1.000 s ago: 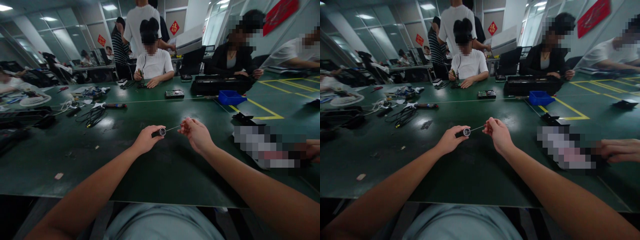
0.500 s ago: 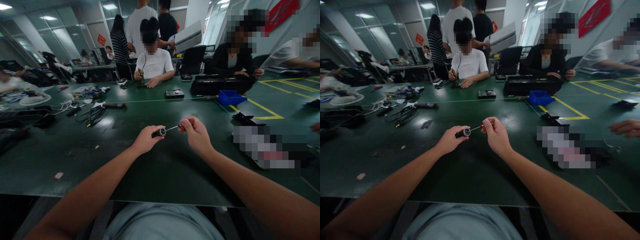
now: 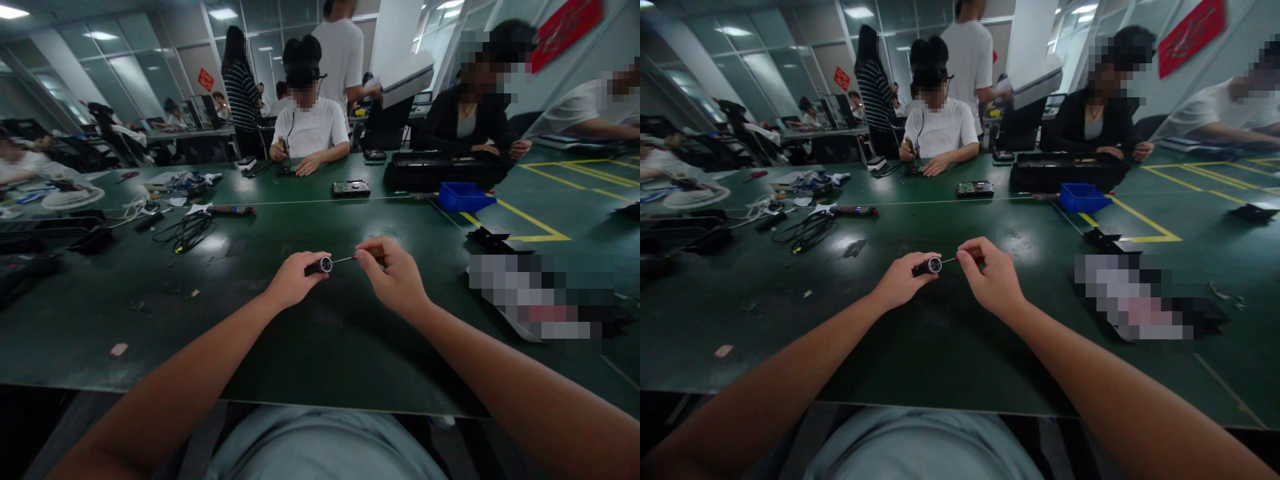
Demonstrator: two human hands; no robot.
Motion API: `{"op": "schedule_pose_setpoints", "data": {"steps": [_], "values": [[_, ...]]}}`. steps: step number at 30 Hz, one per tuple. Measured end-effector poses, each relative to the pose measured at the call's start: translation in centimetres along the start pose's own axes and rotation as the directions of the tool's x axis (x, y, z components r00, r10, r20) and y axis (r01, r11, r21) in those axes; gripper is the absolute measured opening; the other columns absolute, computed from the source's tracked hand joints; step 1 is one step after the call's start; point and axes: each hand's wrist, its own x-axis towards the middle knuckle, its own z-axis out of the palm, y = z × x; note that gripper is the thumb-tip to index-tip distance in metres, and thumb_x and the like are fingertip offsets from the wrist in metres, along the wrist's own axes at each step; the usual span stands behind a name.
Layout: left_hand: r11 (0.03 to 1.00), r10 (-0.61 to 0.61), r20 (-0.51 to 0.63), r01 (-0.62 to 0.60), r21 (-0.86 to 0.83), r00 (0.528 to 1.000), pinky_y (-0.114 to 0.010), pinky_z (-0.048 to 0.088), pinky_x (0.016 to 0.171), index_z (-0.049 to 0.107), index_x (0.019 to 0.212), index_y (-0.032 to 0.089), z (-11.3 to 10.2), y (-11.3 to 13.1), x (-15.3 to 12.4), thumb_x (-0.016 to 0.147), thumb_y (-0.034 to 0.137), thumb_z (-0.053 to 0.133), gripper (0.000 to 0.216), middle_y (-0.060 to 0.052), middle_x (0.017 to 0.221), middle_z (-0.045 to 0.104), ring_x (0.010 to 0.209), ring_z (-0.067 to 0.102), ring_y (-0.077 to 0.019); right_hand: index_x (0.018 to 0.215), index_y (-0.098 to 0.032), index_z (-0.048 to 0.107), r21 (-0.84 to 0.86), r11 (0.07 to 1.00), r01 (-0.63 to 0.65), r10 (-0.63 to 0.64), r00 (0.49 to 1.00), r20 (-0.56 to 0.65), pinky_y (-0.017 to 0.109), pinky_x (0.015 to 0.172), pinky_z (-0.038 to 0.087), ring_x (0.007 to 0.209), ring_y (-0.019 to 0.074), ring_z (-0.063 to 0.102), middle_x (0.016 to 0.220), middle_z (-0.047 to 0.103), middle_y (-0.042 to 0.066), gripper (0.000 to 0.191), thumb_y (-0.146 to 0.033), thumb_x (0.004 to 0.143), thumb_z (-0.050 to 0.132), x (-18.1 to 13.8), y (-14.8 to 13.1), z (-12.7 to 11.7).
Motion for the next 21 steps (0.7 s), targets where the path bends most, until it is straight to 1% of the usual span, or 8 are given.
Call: {"op": "schedule_pose_setpoints", "data": {"steps": [2, 4, 9, 11, 13, 14, 18, 21], "values": [[1.0, -0.004, 0.002, 0.004, -0.003, 1.0, -0.043, 0.044, 0.101, 0.065, 0.123, 0.024, 0.0, -0.1, -0.01, 0.085, 0.021, 0.071, 0.038, -0.005, 0.115, 0.069, 0.108, 0.062, -0.0229, 0.092, -0.024, 0.064, -0.001, 0.999, 0.038, -0.037, 0.999, 0.036, 0.033, 0.067, 0.046, 0.072, 0.0183, 0.063, 0.082, 0.069, 0.002, 0.011, -0.031, 0.092, 0.056, -0.14, 0.02, 0.04], [1.0, -0.009, 0.004, 0.009, -0.003, 1.0, -0.043, 0.045, 0.101, 0.065, 0.123, 0.024, -0.03, -0.13, -0.02, 0.086, 0.021, 0.07, 0.038, -0.005, 0.116, 0.069, 0.109, 0.062, -0.0231, 0.091, -0.024, 0.064, -0.019, 0.999, 0.047, -0.046, 0.997, 0.06, 0.033, 0.067, 0.046, 0.071, 0.018, 0.062, 0.08, 0.067, 0.002, 0.011, -0.03, 0.092, 0.054, -0.21, 0.01, 0.04], [1.0, -0.018, 0.005, 0.018, -0.005, 1.0, -0.041, 0.045, 0.1, 0.066, 0.122, 0.023, -0.04, -0.03, 0.01, 0.085, 0.019, 0.07, 0.038, -0.005, 0.114, 0.069, 0.107, 0.063, -0.0219, 0.092, -0.023, 0.063, -0.066, 0.998, -0.02, 0.024, 0.997, 0.067, 0.03, 0.057, 0.039, 0.056, 0.0151, 0.055, 0.063, 0.059, -0.001, 0.025, -0.04, 0.098, 0.046, -0.15, -0.13, 0.01], [1.0, -0.021, 0.003, 0.021, -0.012, 1.0, -0.04, 0.046, 0.1, 0.066, 0.122, 0.023, -0.03, -0.05, 0.02, 0.085, 0.018, 0.071, 0.038, -0.004, 0.113, 0.069, 0.106, 0.063, -0.0214, 0.102, -0.023, 0.062, -0.076, 0.997, -0.032, 0.037, 0.997, 0.061, 0.03, 0.058, 0.04, 0.059, 0.0157, 0.057, 0.067, 0.061, -0.001, 0.022, -0.038, 0.098, 0.046, -0.14, -0.16, 0.03], [1.0, -0.024, 0.004, 0.024, -0.016, 1.0, -0.04, 0.046, 0.099, 0.066, 0.122, 0.023, -0.03, -0.09, 0.01, 0.084, 0.018, 0.071, 0.038, -0.004, 0.114, 0.069, 0.106, 0.063, -0.0215, 0.111, -0.023, 0.06, -0.066, 0.998, -0.022, 0.025, 0.998, 0.053, 0.031, 0.061, 0.042, 0.065, 0.017, 0.06, 0.075, 0.064, 0.001, 0.022, -0.033, 0.097, 0.047, -0.16, -0.16, 0.05], [1.0, -0.023, 0.008, 0.023, -0.016, 1.0, -0.04, 0.046, 0.099, 0.066, 0.123, 0.023, -0.04, -0.09, 0.01, 0.085, 0.018, 0.071, 0.039, -0.004, 0.114, 0.069, 0.106, 0.063, -0.0216, 0.113, -0.023, 0.059, -0.057, 0.998, -0.016, 0.019, 0.998, 0.055, 0.031, 0.063, 0.042, 0.067, 0.0173, 0.061, 0.077, 0.064, 0.001, 0.023, -0.032, 0.097, 0.047, -0.18, -0.15, 0.06], [1.0, -0.015, 0.022, 0.015, -0.017, 1.0, -0.041, 0.045, 0.101, 0.066, 0.122, 0.023, -0.12, 0.07, 0.0, 0.085, 0.018, 0.07, 0.037, -0.005, 0.115, 0.069, 0.107, 0.063, -0.022, 0.104, -0.024, 0.062, -0.033, 0.999, -0.017, 0.019, 0.997, 0.078, 0.031, 0.06, 0.04, 0.062, 0.0167, 0.057, 0.07, 0.059, -0.001, 0.025, -0.039, 0.1, 0.042, -0.31, -0.08, 0.08], [1.0, -0.018, 0.019, 0.018, -0.018, 1.0, -0.041, 0.046, 0.1, 0.066, 0.123, 0.023, -0.17, 0.19, 0.0, 0.085, 0.02, 0.07, 0.037, -0.005, 0.115, 0.069, 0.107, 0.063, -0.0225, 0.11, -0.025, 0.061, 0.004, 1.0, -0.031, 0.031, 0.998, 0.053, 0.032, 0.062, 0.041, 0.065, 0.0174, 0.058, 0.072, 0.061, 0.0, 0.025, -0.038, 0.1, 0.041, -0.49, 0.0, 0.19]]}}
